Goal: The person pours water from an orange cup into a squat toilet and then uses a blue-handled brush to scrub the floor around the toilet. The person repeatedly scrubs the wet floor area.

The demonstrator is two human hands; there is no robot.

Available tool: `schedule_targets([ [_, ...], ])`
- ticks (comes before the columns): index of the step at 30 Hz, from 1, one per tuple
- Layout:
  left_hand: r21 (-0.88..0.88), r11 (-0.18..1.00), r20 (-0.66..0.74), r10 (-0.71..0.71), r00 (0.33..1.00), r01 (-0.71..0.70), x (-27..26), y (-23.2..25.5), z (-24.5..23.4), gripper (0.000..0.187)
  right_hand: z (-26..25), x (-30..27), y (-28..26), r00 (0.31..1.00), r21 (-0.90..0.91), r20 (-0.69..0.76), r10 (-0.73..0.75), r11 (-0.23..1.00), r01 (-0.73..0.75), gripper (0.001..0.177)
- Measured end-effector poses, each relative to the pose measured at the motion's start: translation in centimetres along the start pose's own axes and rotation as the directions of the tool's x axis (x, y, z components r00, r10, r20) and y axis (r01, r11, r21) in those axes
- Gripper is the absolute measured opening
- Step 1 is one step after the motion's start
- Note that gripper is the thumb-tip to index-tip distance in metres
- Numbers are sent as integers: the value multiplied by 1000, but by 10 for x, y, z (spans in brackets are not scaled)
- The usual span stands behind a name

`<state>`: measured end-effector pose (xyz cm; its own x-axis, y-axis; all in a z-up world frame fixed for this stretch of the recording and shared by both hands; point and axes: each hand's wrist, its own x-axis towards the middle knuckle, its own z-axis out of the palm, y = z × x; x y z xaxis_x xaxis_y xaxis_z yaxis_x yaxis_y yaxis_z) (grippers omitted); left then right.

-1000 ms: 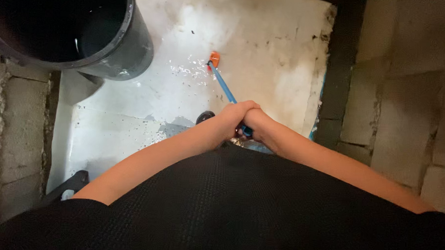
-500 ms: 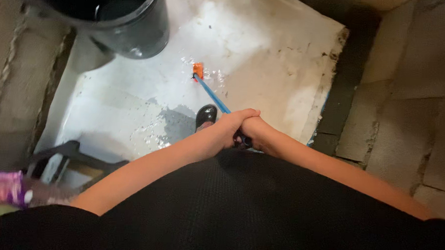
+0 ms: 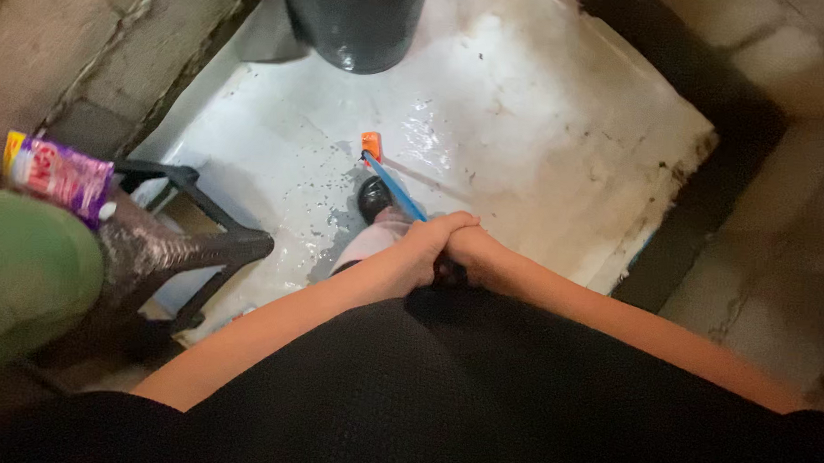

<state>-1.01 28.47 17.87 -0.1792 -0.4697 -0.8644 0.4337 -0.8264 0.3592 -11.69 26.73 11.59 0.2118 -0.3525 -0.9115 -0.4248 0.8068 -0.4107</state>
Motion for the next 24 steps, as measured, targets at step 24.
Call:
schedule_targets([
  [24, 208, 968, -3, -143, 990, 140, 91, 201, -127, 47, 79, 128, -194, 990, 106, 69, 121, 986, -128, 26],
])
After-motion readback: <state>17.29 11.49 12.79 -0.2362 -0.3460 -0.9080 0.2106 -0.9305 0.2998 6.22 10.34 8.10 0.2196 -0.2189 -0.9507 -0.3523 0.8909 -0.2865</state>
